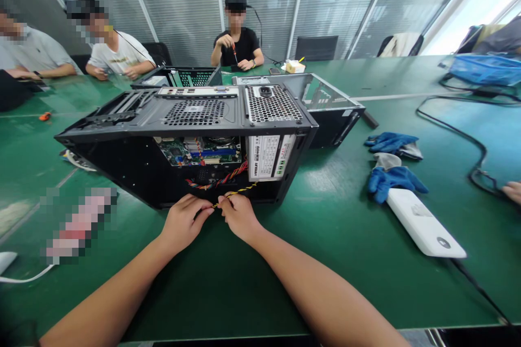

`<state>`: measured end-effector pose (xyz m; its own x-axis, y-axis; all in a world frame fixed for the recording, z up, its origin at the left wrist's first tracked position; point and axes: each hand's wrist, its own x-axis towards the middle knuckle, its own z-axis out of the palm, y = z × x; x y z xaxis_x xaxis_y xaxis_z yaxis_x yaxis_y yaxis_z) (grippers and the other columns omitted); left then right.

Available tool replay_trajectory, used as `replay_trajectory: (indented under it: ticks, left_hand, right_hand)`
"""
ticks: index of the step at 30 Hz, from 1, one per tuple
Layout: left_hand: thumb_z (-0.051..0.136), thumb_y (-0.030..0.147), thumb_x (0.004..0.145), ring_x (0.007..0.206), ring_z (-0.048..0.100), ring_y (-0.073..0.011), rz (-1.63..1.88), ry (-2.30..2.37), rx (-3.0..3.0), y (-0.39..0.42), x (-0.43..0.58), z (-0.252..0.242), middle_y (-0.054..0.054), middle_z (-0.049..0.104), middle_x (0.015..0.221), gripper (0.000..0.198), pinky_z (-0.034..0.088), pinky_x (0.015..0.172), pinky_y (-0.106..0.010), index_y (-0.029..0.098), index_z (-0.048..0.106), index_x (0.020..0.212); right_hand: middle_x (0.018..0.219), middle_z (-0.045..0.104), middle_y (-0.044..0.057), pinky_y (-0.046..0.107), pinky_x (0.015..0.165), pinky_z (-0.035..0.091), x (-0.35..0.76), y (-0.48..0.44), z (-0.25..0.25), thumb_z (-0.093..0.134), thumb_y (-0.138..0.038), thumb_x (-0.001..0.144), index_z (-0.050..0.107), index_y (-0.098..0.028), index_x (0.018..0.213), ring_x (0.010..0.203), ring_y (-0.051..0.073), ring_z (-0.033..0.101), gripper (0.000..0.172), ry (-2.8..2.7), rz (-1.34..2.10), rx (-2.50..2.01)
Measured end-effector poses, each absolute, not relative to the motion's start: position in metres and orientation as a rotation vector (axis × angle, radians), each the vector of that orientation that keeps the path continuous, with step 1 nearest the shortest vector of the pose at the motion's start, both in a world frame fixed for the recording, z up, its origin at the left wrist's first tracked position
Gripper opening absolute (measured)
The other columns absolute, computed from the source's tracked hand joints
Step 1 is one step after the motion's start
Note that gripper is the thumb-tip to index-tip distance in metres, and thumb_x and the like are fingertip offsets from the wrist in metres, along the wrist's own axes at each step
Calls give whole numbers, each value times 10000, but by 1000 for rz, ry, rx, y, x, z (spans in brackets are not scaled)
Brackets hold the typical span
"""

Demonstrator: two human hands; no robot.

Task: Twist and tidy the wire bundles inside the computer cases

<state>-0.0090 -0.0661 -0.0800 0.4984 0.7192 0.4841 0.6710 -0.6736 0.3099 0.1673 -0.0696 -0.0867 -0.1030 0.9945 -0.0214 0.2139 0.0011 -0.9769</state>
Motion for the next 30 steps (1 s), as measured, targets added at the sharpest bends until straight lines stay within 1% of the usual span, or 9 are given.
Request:
replay_trajectory:
  ticks: [5,9,17,20,24,30]
  left_hand:
    - [562,232,898,705,607,-156,885,1282,2553,-66,-8,-80,-11,678,754,105,463,658,-281,200,649,848]
    - [596,240,882,685,606,-148,873,1285,2511,-66,-7,-79,3,672,731,82,457,647,-277,203,645,827]
    - [613,312,872,739,567,-173,883,1236,2643,-66,-8,-80,-30,643,774,133,458,694,-311,183,618,840]
    - [624,285,863,729,554,-174,916,1227,2689,-67,-8,-79,-34,639,764,112,452,680,-307,180,618,821]
    - [614,257,871,690,555,-161,939,1241,2671,-66,-8,-80,-23,644,721,111,448,655,-291,183,634,790]
    - [594,268,891,695,590,-154,912,1290,2625,-65,-11,-85,-12,684,748,123,450,657,-285,208,683,831]
  right_hand:
    - [579,507,-21,230,530,398,168,-69,-90,437,-285,908,506,-180,601,491,97,515,331,-1496,1164,-1272]
    - [570,501,-24,229,509,386,168,-69,-89,444,-295,907,504,-183,606,476,96,502,326,-1487,1177,-1289]
    - [512,482,-31,232,503,382,166,-71,-86,457,-319,903,491,-188,568,447,98,490,360,-1427,1175,-1339]
    - [520,495,-24,236,506,388,166,-71,-86,451,-324,905,500,-185,566,452,102,503,371,-1432,1178,-1343]
    - [513,485,-31,230,489,378,166,-70,-88,452,-336,906,514,-179,579,435,95,493,368,-1423,1195,-1342]
    - [528,498,-33,218,474,368,166,-70,-90,463,-345,906,544,-172,643,440,90,491,326,-1443,1199,-1313]
